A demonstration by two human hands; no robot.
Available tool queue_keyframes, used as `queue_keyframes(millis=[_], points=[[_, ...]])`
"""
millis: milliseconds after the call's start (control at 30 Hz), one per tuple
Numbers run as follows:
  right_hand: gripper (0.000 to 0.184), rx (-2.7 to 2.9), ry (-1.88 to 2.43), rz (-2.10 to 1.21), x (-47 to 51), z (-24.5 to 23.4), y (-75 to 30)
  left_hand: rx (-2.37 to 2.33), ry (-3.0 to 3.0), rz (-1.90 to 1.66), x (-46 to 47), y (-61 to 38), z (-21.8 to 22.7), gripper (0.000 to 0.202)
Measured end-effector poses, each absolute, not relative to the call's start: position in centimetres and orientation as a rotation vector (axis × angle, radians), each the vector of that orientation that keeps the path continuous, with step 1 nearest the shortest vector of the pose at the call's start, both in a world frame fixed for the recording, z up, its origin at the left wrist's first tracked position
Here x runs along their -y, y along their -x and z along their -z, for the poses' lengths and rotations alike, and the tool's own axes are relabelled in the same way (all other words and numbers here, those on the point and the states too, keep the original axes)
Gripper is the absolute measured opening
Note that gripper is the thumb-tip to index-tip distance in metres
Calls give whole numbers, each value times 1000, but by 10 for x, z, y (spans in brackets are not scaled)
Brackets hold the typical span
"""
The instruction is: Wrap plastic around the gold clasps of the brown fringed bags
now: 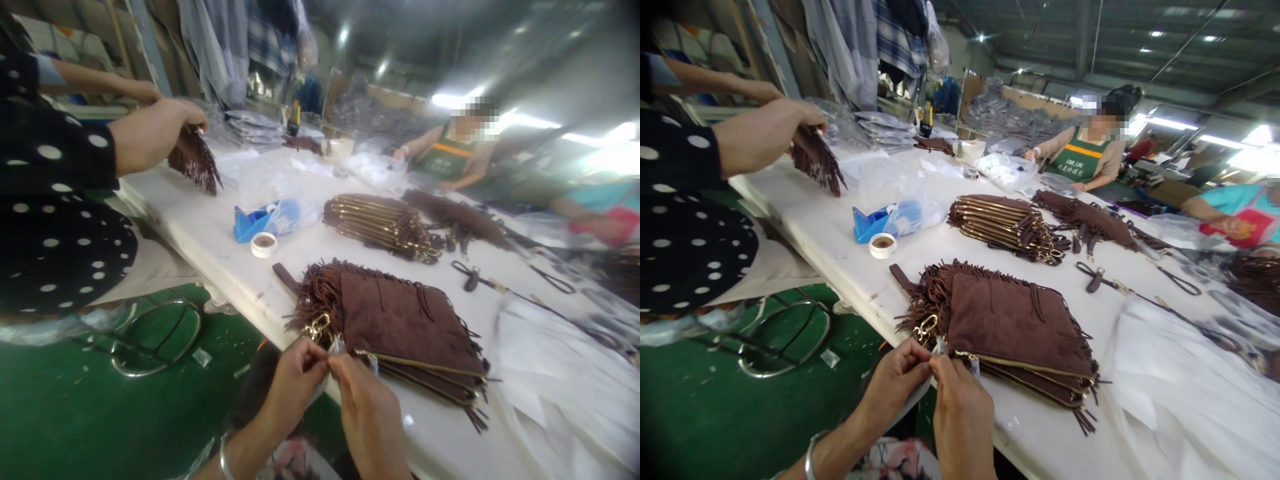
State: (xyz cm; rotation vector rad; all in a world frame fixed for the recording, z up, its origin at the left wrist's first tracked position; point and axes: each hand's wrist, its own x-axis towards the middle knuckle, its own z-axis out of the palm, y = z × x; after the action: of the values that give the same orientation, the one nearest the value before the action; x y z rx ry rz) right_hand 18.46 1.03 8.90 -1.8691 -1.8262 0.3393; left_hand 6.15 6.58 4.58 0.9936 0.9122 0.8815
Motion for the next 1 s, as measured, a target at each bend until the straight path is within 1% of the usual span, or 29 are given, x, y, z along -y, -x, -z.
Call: queue_keyframes(millis=[200,333,467,600,700,833,1000], points=[[25,1946,1965,29,-9,-87,-179,-928,-1111,-906,-64,-58,-44,5],[25,1963,1984,117,-10,-87,-177,-942,-1140,-894,-61,-58,-48,8],[25,1972,2009,142,-10,-88,-175,-967,-1025,-906,-59,-63,-48,18],[19,1949,1972,93,-8,-87,-175,-954,-847,-921,-61,-66,-48,21],[14,1796,1906,24,-6,-84,-174,-904,-762,-891,-62,-64,-50,23],[14,1616,1909,-135,-4,-83,-175,-846,-601,-849,-62,-60,-51,27],[15,1618,1907,-276,-1,-85,-179,-808,-554,-834,-61,-60,-52,27]])
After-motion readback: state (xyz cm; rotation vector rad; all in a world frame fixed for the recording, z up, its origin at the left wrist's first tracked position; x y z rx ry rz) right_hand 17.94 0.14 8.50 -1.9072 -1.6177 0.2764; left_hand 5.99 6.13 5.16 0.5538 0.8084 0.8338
